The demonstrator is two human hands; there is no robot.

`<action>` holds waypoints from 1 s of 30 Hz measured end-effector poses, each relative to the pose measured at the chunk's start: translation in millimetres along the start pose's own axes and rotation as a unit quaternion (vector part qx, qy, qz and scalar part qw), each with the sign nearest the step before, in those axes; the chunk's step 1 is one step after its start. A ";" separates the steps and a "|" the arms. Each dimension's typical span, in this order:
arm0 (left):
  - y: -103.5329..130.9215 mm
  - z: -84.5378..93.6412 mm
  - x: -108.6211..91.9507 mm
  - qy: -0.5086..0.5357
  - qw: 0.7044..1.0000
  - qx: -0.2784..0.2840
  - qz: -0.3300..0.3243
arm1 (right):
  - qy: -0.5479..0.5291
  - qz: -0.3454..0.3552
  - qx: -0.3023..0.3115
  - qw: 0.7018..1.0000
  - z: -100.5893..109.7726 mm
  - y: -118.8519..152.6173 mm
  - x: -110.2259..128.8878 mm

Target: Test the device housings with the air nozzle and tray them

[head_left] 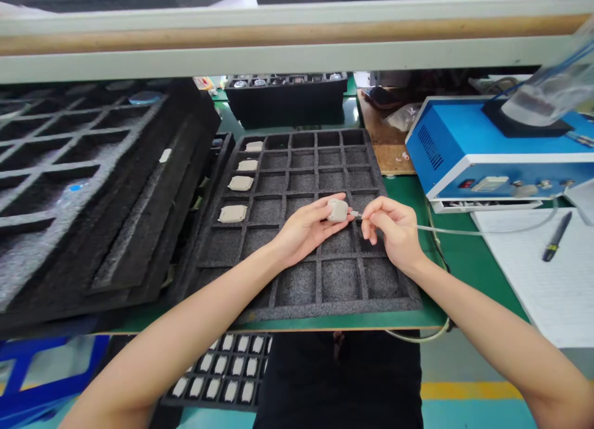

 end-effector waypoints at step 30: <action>-2.9 -3.0 3.6 -0.057 0.998 0.002 -0.017 | 0.017 -0.017 0.036 0.999 -8.7 -0.8 1.6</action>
Point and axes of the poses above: each hand's wrist, its own y-axis away from the middle knuckle, its own z-axis out of the back of the hand, x = y × z, the point moved 8 cm from there along -y, towards the middle knuckle, and after that the axes turned 3 degrees about z, right-handed, at the moved point
